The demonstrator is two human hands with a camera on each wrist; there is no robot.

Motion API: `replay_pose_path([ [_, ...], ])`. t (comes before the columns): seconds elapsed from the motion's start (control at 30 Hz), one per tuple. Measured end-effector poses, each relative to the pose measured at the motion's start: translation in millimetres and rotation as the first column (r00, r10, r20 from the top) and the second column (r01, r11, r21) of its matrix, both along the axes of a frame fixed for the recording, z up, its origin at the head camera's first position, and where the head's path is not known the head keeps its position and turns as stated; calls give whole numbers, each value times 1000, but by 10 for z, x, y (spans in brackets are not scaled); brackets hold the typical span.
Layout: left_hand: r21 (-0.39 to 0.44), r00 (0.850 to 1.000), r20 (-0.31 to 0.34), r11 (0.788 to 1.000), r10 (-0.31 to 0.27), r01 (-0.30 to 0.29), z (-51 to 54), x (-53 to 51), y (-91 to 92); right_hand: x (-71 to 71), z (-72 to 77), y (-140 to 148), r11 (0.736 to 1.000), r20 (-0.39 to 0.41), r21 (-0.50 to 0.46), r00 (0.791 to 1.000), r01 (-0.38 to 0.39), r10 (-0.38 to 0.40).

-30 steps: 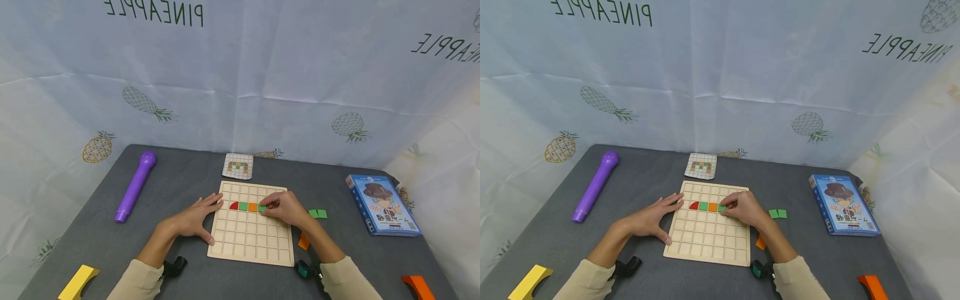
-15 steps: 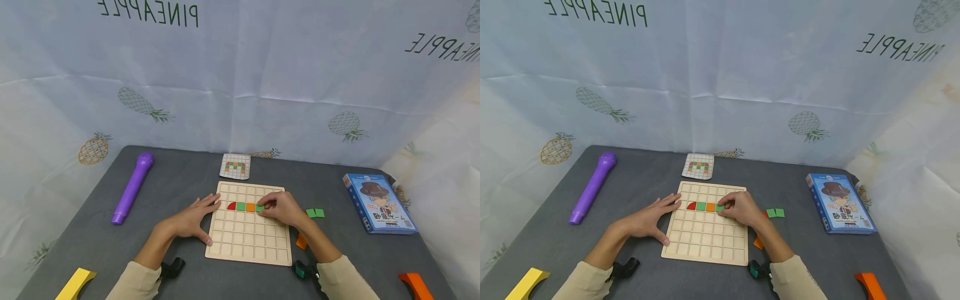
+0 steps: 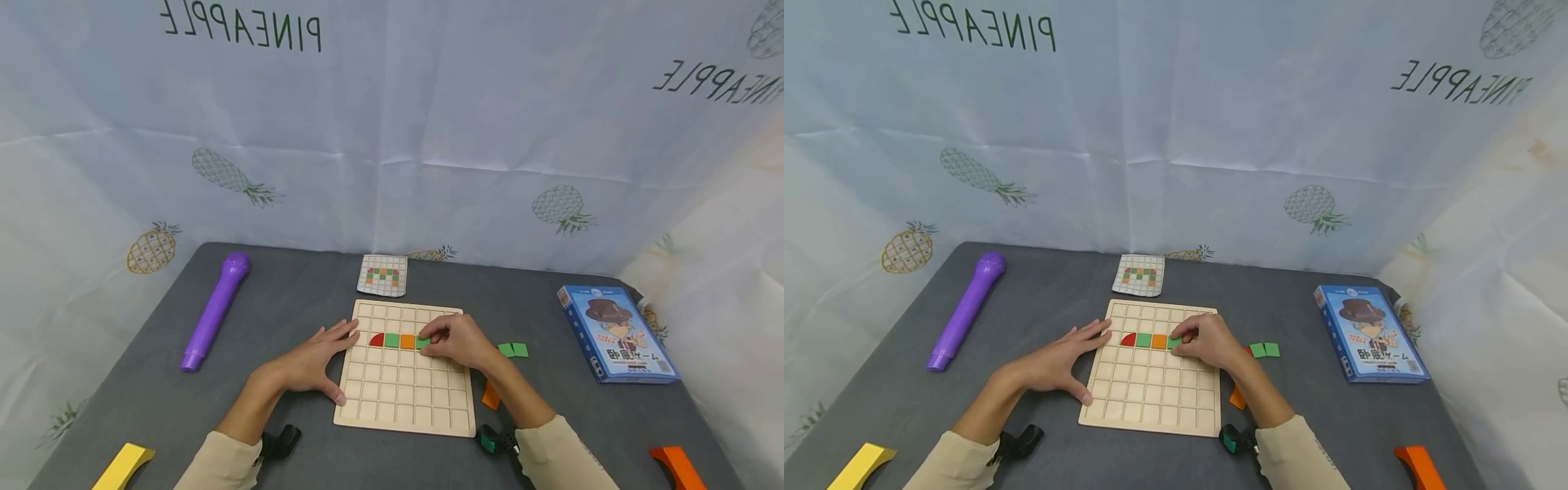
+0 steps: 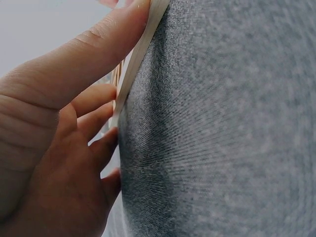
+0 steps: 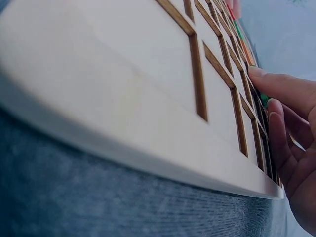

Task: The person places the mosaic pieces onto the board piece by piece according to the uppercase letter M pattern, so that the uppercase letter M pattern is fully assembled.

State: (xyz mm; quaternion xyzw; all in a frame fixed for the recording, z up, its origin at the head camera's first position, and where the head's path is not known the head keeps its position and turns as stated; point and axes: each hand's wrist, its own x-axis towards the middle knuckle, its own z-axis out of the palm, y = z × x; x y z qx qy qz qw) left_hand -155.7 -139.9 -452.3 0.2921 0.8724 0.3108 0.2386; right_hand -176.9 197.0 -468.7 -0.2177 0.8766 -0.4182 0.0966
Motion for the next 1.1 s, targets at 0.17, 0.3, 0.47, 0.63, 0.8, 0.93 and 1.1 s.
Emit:
replay_pose_path([
  [0.17,4,1000,-10,1000,-1,1,-14,6,2,-10,-12,11,1000,-1,0,1000,-7,7],
  [0.3,5,1000,-12,1000,-4,4,-18,6,15,-15,-17,29,1000,3,-2,1000,-13,13],
  [0.47,10,1000,-7,1000,-12,12,0,9,21,-15,-18,36,1000,10,1,1000,-15,15],
  [0.63,0,1000,-13,1000,-6,6,14,10,-2,-21,-19,10,1000,8,-4,1000,-17,17],
  [0.8,2,1000,-13,1000,1,-1,11,19,-12,-14,-3,-11,1000,32,-9,999,-15,16],
  [0.93,7,1000,-15,1000,-3,3,12,16,-5,-11,12,-13,1000,37,-9,999,-5,6],
  [1.1,5,1000,-15,1000,1,-1,13,8,-2,-21,7,-9,1000,33,-2,999,-1,1],
])
